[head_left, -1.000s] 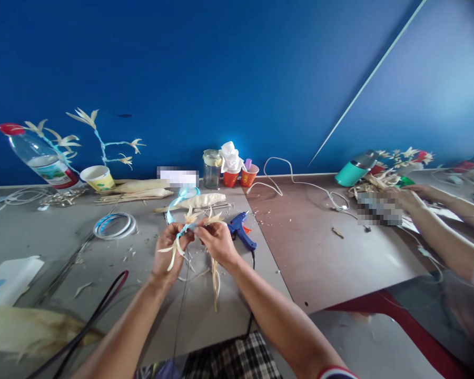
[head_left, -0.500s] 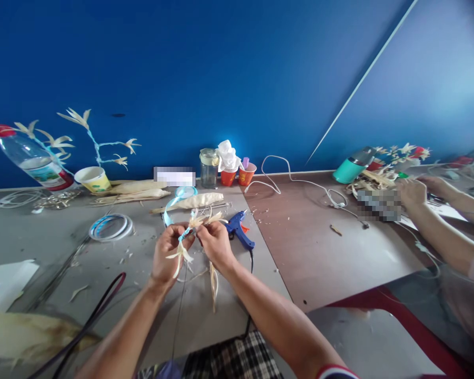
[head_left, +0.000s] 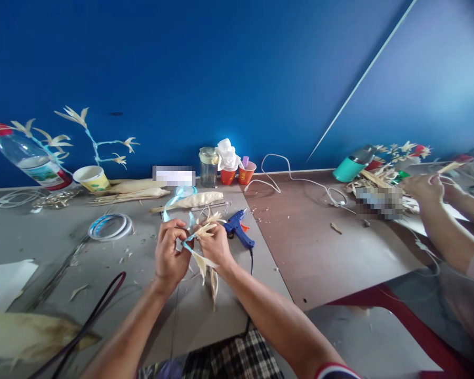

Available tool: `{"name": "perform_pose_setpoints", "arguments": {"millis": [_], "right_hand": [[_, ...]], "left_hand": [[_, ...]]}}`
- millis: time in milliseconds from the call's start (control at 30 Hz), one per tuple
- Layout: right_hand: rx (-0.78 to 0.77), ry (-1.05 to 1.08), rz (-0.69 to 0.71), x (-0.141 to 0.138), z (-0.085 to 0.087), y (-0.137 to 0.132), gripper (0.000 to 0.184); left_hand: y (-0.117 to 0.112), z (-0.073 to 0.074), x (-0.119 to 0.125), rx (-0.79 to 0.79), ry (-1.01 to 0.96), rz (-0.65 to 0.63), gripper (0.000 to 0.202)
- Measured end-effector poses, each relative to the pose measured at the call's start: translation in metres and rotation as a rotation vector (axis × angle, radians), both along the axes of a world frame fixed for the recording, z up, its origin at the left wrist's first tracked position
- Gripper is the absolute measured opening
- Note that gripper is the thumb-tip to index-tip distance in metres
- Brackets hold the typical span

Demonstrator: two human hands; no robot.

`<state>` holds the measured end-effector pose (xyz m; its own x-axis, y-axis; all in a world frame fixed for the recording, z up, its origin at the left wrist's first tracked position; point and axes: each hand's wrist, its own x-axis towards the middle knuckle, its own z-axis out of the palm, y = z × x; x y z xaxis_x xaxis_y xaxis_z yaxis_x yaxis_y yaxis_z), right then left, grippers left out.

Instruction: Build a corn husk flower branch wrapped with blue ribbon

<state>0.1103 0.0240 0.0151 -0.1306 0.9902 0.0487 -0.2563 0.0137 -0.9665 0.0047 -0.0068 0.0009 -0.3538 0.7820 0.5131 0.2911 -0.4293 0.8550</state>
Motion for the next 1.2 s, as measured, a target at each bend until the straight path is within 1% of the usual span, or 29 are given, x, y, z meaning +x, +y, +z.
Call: {"name": "perform_pose_setpoints", "arguments": {"millis": [67,200,267,333,400,500,567,633,733,767,833,900,967,1067,1200], "right_hand": [[-0.019,-0.008,-0.014,0.0,0.002,-0.001,0.027],[-0.022,-0.086,-0.062,0.001,0.004,-0.003,0.033],[-0.027,-0.047,-0.053,0.0,0.003,-0.003,0.037],[-0.023,0.008,-0.029,0.0,0.001,-0.003,0.035],[-0.003,0.019,-0.018,0.0,0.0,-0.002,0.029],[0.031,-0.03,0.006,0.005,0.001,-0.003,0.027],[0.061,-0.01,0.016,0.009,0.003,-0.002,0.021],[0.125,0.03,0.013,0.012,0.002,0.0,0.013],[0.278,-0.034,0.037,0.014,0.0,0.005,0.029],[0.321,-0.081,0.055,0.015,-0.001,0.007,0.029],[0.36,-0.152,0.074,0.016,-0.002,0.009,0.021],[0.352,-0.19,0.067,0.017,-0.003,0.01,0.011],[0.339,-0.22,0.037,0.018,-0.001,0.01,0.008],[0.301,-0.246,0.031,0.02,0.002,0.008,0.011],[0.117,-0.138,0.164,0.018,0.006,0.008,0.027]], "left_hand": [[-0.001,-0.001,-0.001,-0.005,0.022,0.004,0.023],[-0.002,-0.002,-0.001,-0.048,0.043,-0.053,0.021],[-0.003,-0.002,0.0,-0.06,0.015,-0.044,0.021],[-0.002,-0.002,0.002,-0.073,-0.034,-0.038,0.021],[-0.001,-0.002,0.002,-0.102,-0.136,-0.042,0.022],[0.002,0.001,0.002,-0.159,-0.403,-0.069,0.023],[0.004,0.004,0.002,-0.198,-0.586,-0.12,0.024],[0.005,0.006,0.001,-0.244,-0.728,-0.185,0.024],[0.004,0.008,0.001,-0.277,-0.857,-0.257,0.024],[0.004,0.007,0.001,-0.279,-0.882,-0.275,0.023],[0.004,0.006,0.0,-0.281,-0.907,-0.301,0.021],[0.004,0.005,0.0,-0.279,-0.912,-0.319,0.019],[0.004,0.006,-0.001,-0.269,-0.9,-0.331,0.02],[0.004,0.008,0.0,-0.278,-0.852,-0.322,0.023],[0.005,0.008,0.001,-0.265,-0.739,-0.275,0.026]]}}
